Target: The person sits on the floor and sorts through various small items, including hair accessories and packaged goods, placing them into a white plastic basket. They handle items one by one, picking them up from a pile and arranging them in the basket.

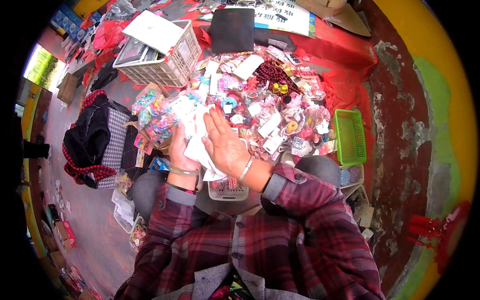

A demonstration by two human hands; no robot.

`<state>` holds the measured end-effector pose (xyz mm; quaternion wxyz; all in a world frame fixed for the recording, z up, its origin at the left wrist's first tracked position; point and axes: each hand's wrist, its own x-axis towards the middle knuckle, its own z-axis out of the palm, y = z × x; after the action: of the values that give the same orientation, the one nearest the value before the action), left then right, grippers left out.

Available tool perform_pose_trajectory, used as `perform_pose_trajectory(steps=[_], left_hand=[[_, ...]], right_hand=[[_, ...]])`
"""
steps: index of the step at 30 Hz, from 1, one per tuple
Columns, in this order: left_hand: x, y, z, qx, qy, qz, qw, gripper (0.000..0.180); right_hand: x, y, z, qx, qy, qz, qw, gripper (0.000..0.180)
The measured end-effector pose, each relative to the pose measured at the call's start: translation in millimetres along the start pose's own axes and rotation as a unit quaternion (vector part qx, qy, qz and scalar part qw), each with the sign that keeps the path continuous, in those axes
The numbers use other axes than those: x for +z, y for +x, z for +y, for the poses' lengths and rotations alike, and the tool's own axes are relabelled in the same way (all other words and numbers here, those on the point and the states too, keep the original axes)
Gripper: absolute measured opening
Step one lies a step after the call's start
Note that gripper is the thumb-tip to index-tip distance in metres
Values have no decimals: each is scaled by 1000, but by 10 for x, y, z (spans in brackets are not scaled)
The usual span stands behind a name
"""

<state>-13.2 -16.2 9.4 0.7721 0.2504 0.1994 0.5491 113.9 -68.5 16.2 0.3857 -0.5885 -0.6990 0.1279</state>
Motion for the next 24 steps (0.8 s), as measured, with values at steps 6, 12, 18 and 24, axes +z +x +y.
perform_pose_trajectory(steps=[6,12,18,24], left_hand=[[-18,68,99,21,-17,31,999,46],[44,-21,44,-49,5,-7,999,45],[62,-38,15,-151,2,-36,988,42],[170,-164,-57,-196,130,-165,958,51]], right_hand=[[-12,122,216,362,436,37,823,38],[48,-3,132,213,449,-27,867,34],[-44,49,112,266,532,27,803,32],[-454,345,220,308,605,23,733,27]])
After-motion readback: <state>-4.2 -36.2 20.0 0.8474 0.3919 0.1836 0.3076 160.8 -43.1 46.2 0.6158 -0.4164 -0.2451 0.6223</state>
